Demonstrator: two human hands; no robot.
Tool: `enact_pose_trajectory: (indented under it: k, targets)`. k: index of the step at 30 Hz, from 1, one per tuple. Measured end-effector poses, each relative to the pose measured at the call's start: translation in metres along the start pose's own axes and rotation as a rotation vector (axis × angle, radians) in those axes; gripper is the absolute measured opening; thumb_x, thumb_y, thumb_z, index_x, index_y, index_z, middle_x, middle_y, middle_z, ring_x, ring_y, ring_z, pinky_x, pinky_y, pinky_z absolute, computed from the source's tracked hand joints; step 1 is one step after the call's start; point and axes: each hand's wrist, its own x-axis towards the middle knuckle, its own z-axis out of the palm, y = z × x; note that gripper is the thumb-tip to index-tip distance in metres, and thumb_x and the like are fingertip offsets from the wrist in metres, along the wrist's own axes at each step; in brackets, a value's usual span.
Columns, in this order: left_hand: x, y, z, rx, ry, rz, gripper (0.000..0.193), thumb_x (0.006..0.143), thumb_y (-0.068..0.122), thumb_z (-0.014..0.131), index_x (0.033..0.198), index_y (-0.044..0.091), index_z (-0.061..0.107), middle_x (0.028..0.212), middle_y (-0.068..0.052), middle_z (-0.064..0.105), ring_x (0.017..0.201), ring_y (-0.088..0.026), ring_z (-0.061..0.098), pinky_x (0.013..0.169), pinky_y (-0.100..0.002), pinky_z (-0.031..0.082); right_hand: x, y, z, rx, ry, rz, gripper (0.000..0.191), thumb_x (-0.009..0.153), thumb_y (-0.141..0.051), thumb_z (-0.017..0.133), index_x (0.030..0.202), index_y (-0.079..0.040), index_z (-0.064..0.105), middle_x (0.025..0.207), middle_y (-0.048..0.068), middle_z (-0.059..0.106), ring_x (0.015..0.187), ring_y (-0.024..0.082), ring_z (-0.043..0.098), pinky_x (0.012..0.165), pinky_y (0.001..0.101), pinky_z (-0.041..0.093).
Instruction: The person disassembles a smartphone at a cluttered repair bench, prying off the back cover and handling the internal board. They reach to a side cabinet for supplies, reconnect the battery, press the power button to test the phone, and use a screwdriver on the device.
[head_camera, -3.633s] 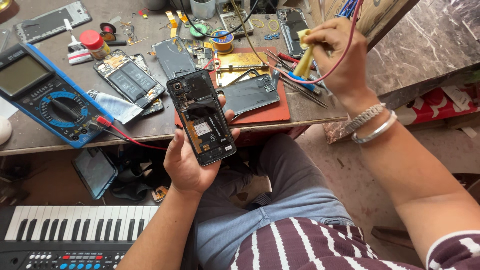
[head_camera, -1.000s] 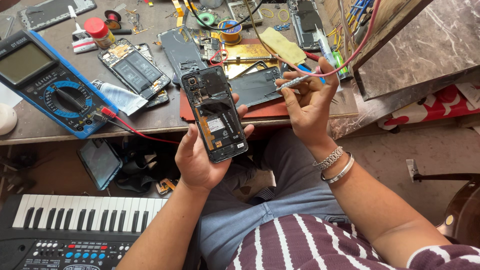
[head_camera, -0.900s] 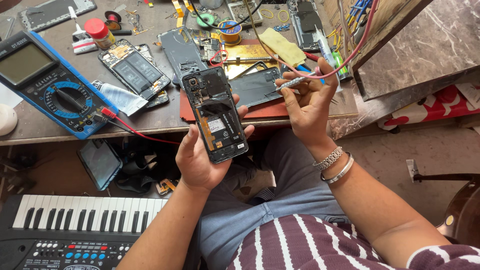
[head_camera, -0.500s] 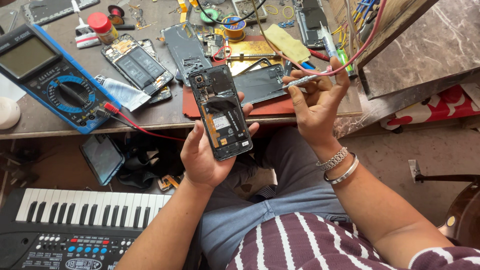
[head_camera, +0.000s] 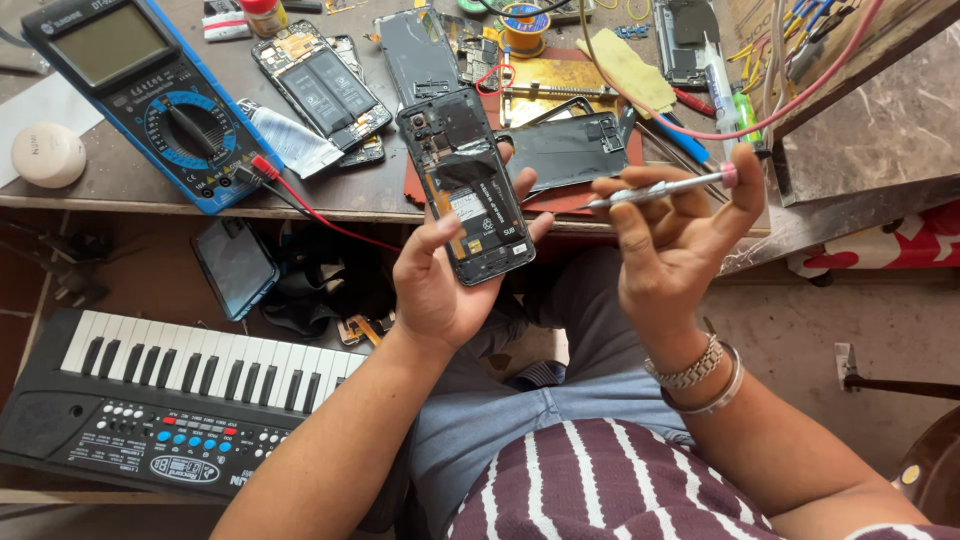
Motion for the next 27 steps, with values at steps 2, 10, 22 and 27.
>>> enact_pose_trajectory:
  k: [2,10,22,27]
  targets:
    - [0.000,0.001,0.002,-0.007,-0.005,-0.037,0.083,0.082,0.011,0.062,0.160,0.010,0.032,0.162,-0.013,0.038,0.152,-0.037,0.039,0.120,-0.065,0.040,-0.004,-0.005,0.009,0.022,-0.027,0.010,0.082,0.117,0.009,0.064,0.163,-0.028,0.006,0.127,0.017,0.058,0.111,0.025,0.069,0.102,0.0379,0.061]
    - [-0.001,-0.001,0.006,0.022,-0.014,-0.072,0.091,0.073,-0.002,0.054,0.160,0.004,0.028,0.162,-0.019,0.036,0.153,-0.042,0.036,0.119,-0.062,0.041,-0.008,-0.010,0.031,0.060,-0.102,0.056,0.081,0.112,0.010,0.061,0.161,-0.025,0.007,0.131,0.019,0.058,0.117,0.026,0.071,0.098,0.0383,0.065]
    - [-0.003,-0.001,0.004,0.071,-0.014,-0.062,0.092,0.073,-0.007,0.054,0.160,0.005,0.026,0.163,-0.018,0.036,0.153,-0.040,0.038,0.117,-0.058,0.046,-0.009,-0.007,0.032,0.075,-0.113,0.081,0.079,0.111,0.011,0.059,0.159,-0.024,0.008,0.132,0.020,0.058,0.117,0.025,0.070,0.097,0.0381,0.065]
    - [-0.004,-0.003,0.002,0.142,-0.014,-0.052,0.087,0.079,-0.007,0.057,0.160,0.005,0.027,0.164,-0.017,0.036,0.153,-0.039,0.038,0.115,-0.055,0.046,-0.009,-0.005,0.032,0.052,-0.126,0.074,0.080,0.111,0.011,0.060,0.160,-0.025,0.008,0.132,0.020,0.058,0.117,0.025,0.070,0.097,0.0376,0.064]
